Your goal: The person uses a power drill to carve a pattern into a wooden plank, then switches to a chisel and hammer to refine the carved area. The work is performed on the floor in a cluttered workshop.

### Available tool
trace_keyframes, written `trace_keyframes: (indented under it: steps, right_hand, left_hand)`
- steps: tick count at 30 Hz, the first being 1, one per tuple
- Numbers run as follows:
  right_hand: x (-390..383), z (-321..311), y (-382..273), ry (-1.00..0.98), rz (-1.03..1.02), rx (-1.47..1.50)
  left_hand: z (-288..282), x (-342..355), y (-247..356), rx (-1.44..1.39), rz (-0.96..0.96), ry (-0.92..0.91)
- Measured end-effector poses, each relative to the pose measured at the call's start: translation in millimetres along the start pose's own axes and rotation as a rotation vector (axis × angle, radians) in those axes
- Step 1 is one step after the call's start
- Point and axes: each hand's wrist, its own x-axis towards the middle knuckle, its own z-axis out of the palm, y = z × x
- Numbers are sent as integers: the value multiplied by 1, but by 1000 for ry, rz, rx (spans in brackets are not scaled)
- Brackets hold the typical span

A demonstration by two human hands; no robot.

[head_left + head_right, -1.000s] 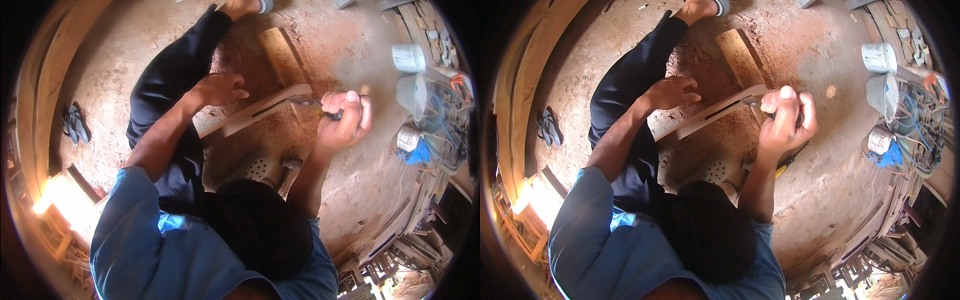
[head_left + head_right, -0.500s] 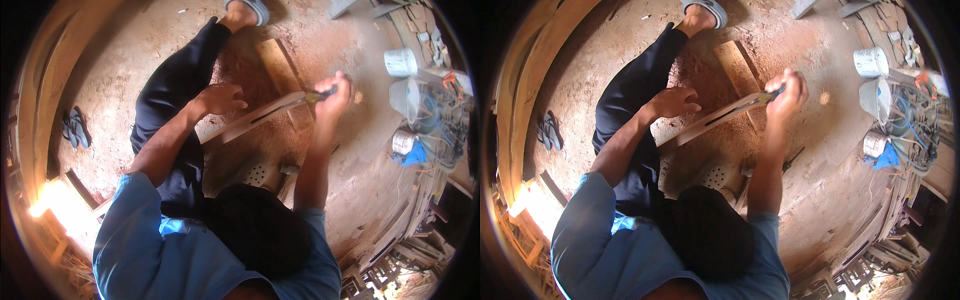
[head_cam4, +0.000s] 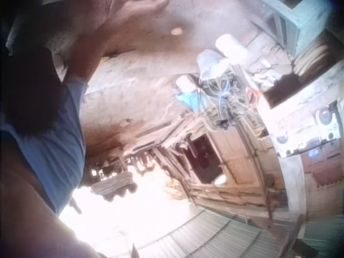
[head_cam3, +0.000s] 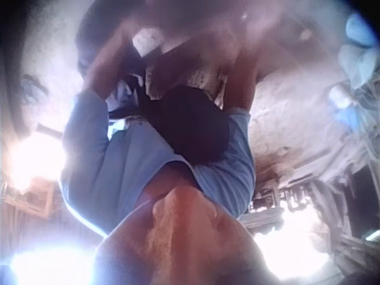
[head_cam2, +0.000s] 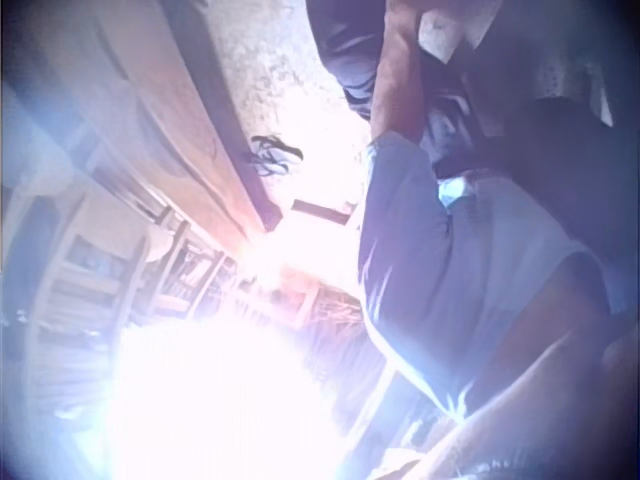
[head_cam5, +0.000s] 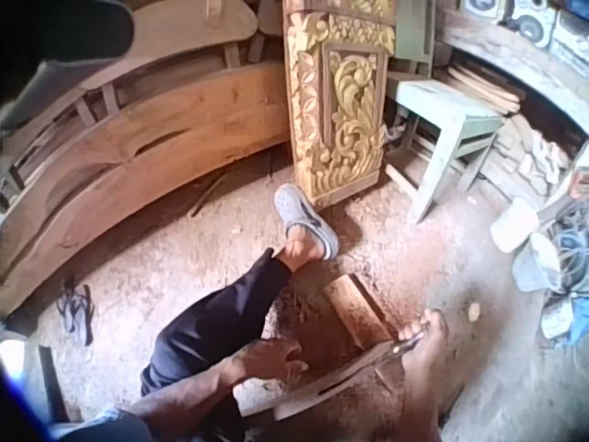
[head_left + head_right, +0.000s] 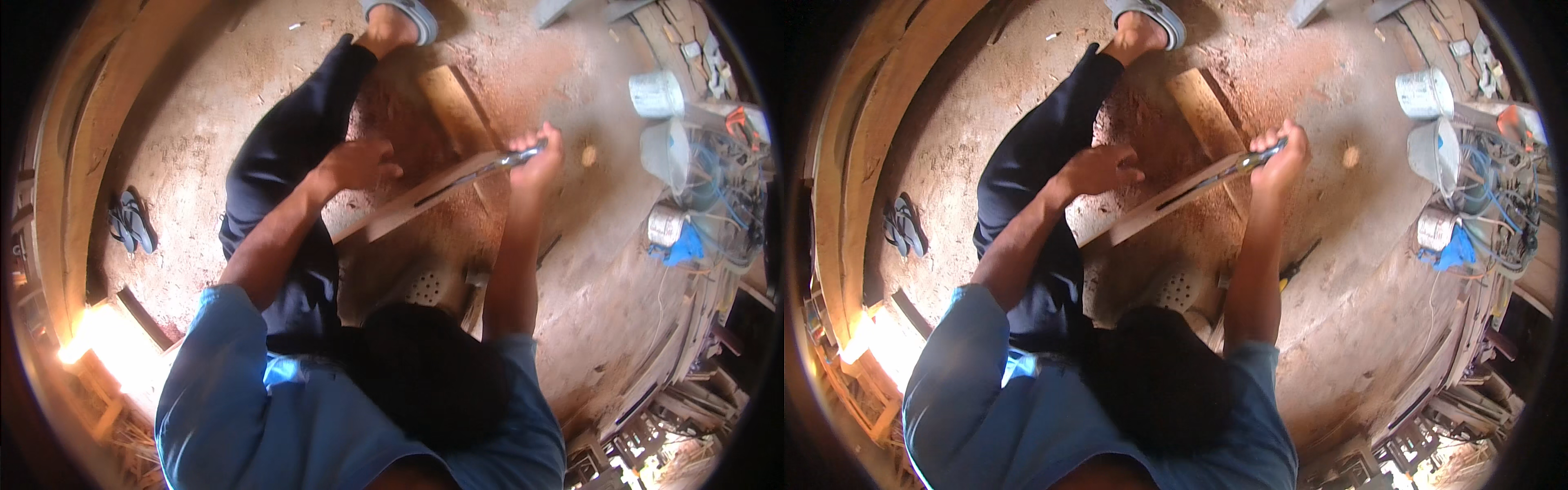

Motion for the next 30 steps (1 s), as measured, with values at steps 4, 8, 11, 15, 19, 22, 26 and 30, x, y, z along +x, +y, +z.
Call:
trace_keyframes:
  steps: [4,8,11,15,19,22,26,30]
  right_hand:
    - [-32,-13,-1,-366,-327,-246]
    - [-72,-8,13,-209,-616,-383]
    - [-67,-1,28,-442,-504,-493]
    - [4,-14,3,-173,26,26]
    - [-1,-21,-13,-235,-2,-41]
    - [-44,-11,-83,-408,-247,-50]
    - [-74,-10,-162,-276,-1208,-791]
    - [-44,-49,-130,-102,-937,-899]
  left_hand:
    - [12,-3,0,-14,16,-80]
    - [11,2,-2,-28,32,7]
    - [3,6,-2,29,41,-55]
    - [0,3,0,36,8,-39]
    - [11,-4,2,-16,95,-25]
    - [13,-2,1,-6,14,-76]
    - [9,2,3,0,7,-71]
    - [9,3,5,55,-15,-102]
